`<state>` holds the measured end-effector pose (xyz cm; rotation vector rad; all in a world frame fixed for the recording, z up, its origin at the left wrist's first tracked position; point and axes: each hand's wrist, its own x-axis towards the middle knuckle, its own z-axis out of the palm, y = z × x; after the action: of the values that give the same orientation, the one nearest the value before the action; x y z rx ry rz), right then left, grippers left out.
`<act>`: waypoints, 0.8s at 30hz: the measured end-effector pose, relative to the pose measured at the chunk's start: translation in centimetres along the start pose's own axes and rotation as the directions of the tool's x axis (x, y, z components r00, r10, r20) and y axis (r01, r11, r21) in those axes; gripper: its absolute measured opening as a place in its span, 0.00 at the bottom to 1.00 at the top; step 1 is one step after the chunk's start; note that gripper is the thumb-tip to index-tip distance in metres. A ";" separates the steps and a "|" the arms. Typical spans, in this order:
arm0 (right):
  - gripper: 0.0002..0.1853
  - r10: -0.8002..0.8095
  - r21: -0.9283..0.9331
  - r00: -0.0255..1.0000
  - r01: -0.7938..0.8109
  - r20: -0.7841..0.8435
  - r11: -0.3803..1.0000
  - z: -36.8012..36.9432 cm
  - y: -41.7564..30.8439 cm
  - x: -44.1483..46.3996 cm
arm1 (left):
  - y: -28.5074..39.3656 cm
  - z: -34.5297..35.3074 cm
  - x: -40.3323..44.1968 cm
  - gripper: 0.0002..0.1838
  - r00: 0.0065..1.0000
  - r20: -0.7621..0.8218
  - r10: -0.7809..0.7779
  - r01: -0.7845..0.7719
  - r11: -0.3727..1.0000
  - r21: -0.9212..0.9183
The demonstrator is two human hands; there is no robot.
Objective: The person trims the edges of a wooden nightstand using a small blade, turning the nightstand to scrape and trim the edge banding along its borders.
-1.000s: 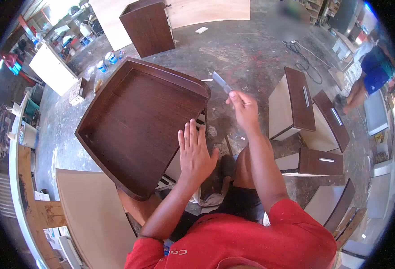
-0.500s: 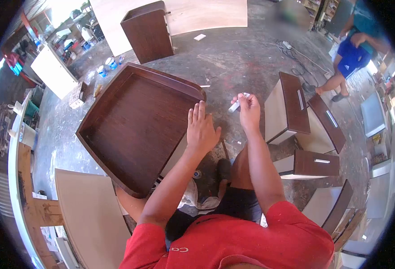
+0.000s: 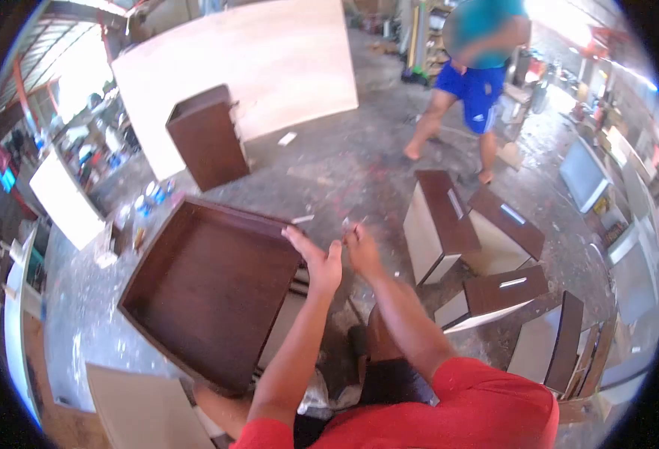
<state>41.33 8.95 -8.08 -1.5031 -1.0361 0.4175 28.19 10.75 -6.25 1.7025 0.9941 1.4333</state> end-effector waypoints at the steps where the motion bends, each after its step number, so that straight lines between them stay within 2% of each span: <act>1: 0.13 0.000 0.001 1.000 0.000 -0.013 1.000 0.2 0.6 0.2 | 0.3 0.7 0.0 0.64 0.999 -0.017 -0.045 0.044 0.997 -0.071; 4: 0.14 0.042 0.038 0.999 -0.042 -0.004 0.998 0.1 0.3 0.6 | 2.0 0.8 -0.7 0.66 0.991 0.043 -0.124 0.129 0.981 -0.146; 5: 0.14 0.067 0.054 0.998 -0.067 0.012 0.996 0.1 0.3 0.4 | 2.5 0.7 -1.0 0.65 0.989 0.073 -0.131 0.139 0.984 -0.113; 6: 0.14 0.049 0.180 0.998 -0.054 0.032 0.982 0.4 0.4 0.6 | 2.8 0.5 -1.5 0.64 0.984 0.101 -0.145 0.153 0.985 -0.076; 7: 0.14 0.080 0.221 0.996 -0.088 0.047 0.971 0.4 0.7 0.6 | 3.0 0.3 -1.9 0.64 0.980 0.123 -0.159 0.165 0.986 -0.039; 11: 0.14 0.158 0.319 0.984 -0.175 0.080 0.931 1.1 -0.1 0.0 | 1.1 -0.3 -3.2 0.65 0.978 0.210 -0.013 0.044 0.988 -0.146; 12: 0.14 0.167 0.327 0.983 -0.183 0.077 0.927 1.3 -0.2 0.0 | 0.9 -0.7 -3.4 0.63 0.974 0.227 0.018 -0.003 0.998 -0.063; 15: 0.14 0.022 0.330 0.999 -0.013 -0.025 0.944 2.3 -0.1 0.0 | 0.7 -1.8 -3.9 0.57 0.957 0.280 -0.080 0.118 0.985 -0.122; 18: 0.16 0.003 0.332 1.000 -0.003 0.000 0.943 2.9 1.7 0.3 | 3.2 -3.7 -4.9 0.52 0.867 0.414 -0.278 0.440 0.817 -0.373; 21: 0.16 -0.011 0.031 1.000 0.011 0.001 0.999 3.1 2.4 0.2 | 1.9 -5.8 -8.0 0.50 0.849 0.487 -0.204 0.352 0.906 -0.236; 23: 0.16 -0.082 -0.128 0.996 0.084 0.019 0.988 3.0 2.6 -0.4 | 5.0 -9.7 -11.1 0.47 0.854 0.482 -0.194 0.229 0.973 -0.015; 24: 0.15 -0.103 -0.069 0.993 0.106 0.053 0.992 2.9 0.5 -1.6 | 7.4 -11.9 -12.3 0.47 0.880 0.462 -0.109 0.032 0.985 0.172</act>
<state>38.45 9.49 -9.67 -1.5003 -1.1741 0.3483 16.15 -3.21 -3.58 1.9808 0.8988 0.8406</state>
